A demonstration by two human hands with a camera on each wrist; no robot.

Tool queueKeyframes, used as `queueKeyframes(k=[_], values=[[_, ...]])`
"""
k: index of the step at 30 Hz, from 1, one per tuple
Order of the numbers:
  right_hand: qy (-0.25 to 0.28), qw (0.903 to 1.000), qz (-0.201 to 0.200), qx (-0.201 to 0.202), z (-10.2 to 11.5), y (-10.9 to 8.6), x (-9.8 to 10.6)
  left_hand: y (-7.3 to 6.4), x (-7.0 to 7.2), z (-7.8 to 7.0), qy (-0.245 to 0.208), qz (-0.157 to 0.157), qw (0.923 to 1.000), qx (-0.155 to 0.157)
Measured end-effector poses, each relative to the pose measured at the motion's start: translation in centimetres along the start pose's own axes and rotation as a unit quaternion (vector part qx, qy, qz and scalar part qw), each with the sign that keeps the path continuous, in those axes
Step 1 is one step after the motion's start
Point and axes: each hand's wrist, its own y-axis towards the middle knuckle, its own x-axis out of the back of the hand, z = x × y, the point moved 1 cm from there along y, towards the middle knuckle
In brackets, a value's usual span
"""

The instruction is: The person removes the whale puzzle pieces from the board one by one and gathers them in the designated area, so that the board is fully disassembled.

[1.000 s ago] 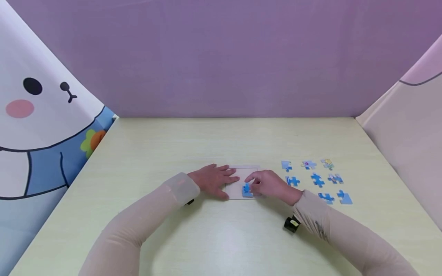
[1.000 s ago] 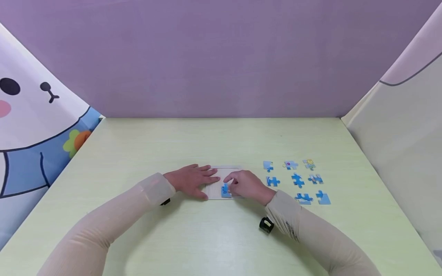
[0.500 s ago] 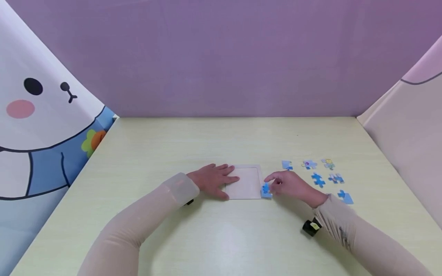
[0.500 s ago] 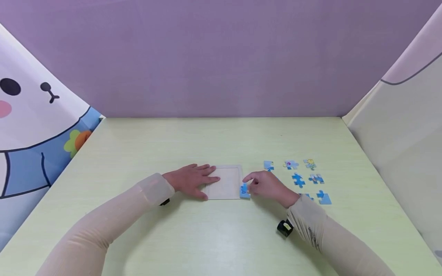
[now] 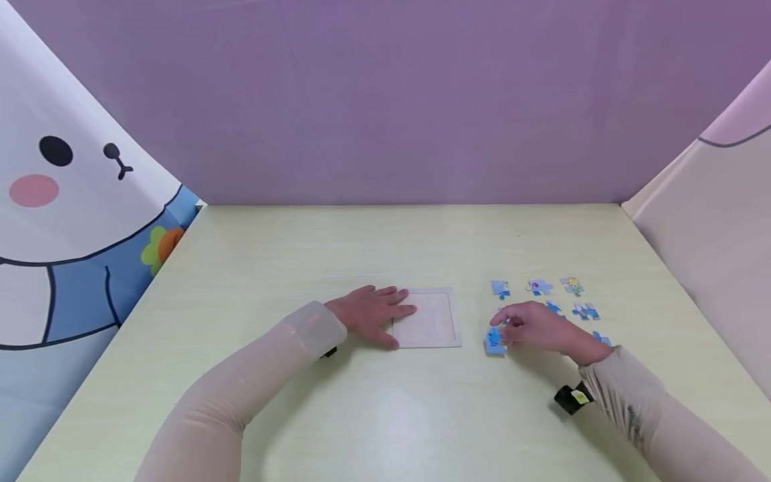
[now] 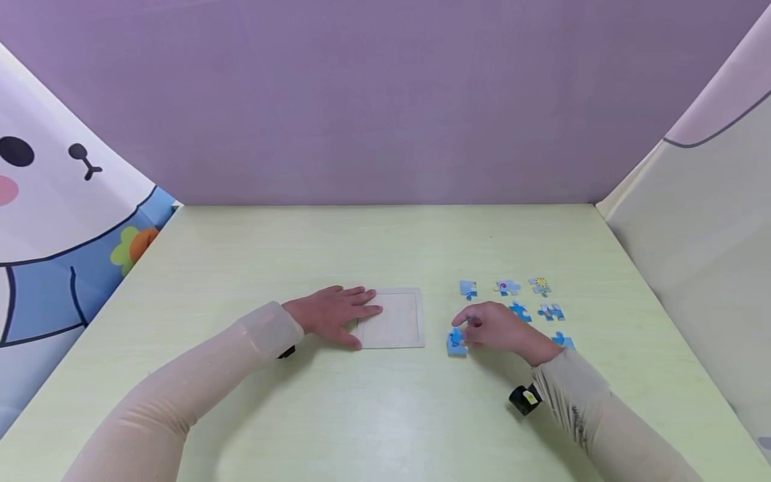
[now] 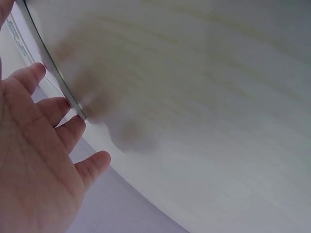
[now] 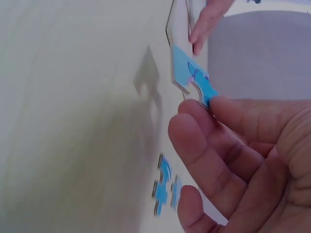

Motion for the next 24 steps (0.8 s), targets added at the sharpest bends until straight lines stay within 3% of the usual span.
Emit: queueKeyframes(k=[6, 15, 24], values=[[0.008, 0.9996, 0.019, 0.018, -0.6, -0.6, 0.7, -0.2, 0.3, 0.0, 0.001, -0.002, 1.0000, -0.002], [-0.008, 0.9987, 0.049, -0.008, -1.2, -1.3, 1.5, -0.3, 0.3, -0.1, -0.002, 0.002, 1.0000, -0.005], [0.012, 0.9959, 0.085, -0.029, -1.1, -1.7, 3.1, -0.2, 0.4, 0.0, 0.004, 0.005, 1.0000, -0.001]])
